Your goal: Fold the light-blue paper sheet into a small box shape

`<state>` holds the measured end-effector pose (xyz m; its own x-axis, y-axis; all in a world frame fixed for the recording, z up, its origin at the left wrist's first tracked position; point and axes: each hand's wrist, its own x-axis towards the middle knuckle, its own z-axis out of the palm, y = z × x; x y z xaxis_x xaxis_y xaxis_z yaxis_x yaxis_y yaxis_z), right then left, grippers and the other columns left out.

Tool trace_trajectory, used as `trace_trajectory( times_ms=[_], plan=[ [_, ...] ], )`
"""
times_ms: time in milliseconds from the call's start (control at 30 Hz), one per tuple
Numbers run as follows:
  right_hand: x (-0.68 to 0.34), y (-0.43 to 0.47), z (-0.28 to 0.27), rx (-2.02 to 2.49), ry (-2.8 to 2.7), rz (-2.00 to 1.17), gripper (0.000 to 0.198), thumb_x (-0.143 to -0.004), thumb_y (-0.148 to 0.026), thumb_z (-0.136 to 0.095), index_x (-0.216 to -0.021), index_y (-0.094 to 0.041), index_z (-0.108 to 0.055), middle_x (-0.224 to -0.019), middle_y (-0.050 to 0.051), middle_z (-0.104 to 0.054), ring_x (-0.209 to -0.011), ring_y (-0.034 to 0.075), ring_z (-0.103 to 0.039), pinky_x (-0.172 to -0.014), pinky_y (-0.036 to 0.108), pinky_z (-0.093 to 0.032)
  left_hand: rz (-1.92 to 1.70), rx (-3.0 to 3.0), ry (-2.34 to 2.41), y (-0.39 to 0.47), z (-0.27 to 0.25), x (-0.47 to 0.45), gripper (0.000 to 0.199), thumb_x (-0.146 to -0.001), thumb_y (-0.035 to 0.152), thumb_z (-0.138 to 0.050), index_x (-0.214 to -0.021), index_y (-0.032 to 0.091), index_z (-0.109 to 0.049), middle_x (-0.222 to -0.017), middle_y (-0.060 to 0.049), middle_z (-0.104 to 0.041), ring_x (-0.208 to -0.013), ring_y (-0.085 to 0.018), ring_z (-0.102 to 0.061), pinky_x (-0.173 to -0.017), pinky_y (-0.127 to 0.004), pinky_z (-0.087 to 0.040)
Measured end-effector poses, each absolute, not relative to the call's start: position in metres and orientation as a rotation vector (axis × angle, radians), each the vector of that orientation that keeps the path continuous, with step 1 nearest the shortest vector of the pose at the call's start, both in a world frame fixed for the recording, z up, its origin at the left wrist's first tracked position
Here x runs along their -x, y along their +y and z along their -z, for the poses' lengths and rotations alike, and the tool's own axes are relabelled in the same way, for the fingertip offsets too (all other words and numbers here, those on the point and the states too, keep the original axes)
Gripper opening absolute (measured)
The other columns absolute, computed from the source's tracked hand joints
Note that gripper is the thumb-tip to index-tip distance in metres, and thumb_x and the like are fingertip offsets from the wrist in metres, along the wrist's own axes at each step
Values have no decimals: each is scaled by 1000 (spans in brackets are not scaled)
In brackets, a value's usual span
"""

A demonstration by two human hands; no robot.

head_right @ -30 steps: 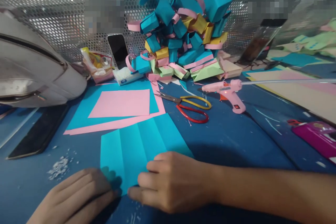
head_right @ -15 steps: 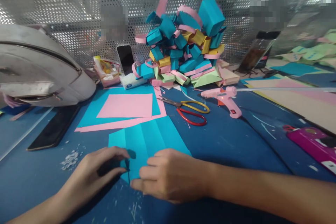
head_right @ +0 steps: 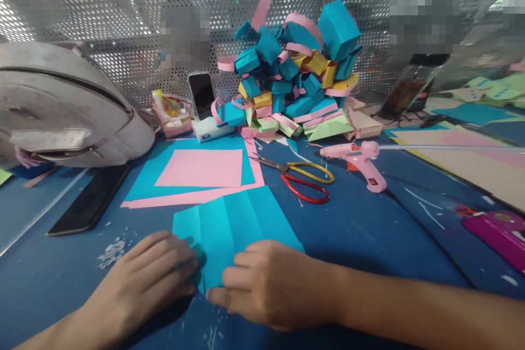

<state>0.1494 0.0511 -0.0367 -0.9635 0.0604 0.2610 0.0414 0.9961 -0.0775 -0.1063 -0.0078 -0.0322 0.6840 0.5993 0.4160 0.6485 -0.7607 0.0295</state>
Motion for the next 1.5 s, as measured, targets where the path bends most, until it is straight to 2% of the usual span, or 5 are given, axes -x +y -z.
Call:
trace_trajectory(
  times_ms=[167,367,567,833,1500],
  plan=[
    [-150,52,37,75,-2874,-164,25,-99,-22,-48,-122,-16,-56,-80,0,-60,-64,15,-44,-53,31,-25,304,2768,-789,-24,29,121,48,-99,41,-45,-133,8,-54,-135,-12,-59,-127,-25,-53,-104,-39,-48],
    [-148,56,38,74,-2855,-241,25,-102,-24,-43,-121,-16,-57,-83,0,-63,-66,14,-47,-55,32,-29,75,2720,-616,-18,17,126,52,-100,47,-38,-136,12,-53,-137,-10,-57,-125,-24,-55,-100,-36,-50],
    [-144,53,42,102,-2800,-264,26,-102,-23,-41,-118,-14,-59,-74,-1,-60,-62,15,-47,-57,31,-31,16,2700,-759,-21,25,128,41,-104,31,-34,-139,18,-49,-143,-6,-51,-132,-23,-47,-119,-50,-11],
    [-142,52,44,107,-2828,-271,34,-105,-31,-34,-125,-16,-56,-78,0,-62,-65,15,-50,-59,31,-33,42,2749,-818,-19,24,128,44,-102,44,-36,-136,21,-53,-141,-4,-54,-132,-25,-47,-119,-55,6],
    [-137,38,31,121,-2969,-250,36,-101,-24,-38,-134,-13,-47,-82,3,-62,-63,16,-47,-54,32,-25,418,2545,-1225,-32,30,139,30,-96,39,-51,-101,19,-72,-127,-6,-65,-125,-26,-54,-120,-49,-16]
  ],
)
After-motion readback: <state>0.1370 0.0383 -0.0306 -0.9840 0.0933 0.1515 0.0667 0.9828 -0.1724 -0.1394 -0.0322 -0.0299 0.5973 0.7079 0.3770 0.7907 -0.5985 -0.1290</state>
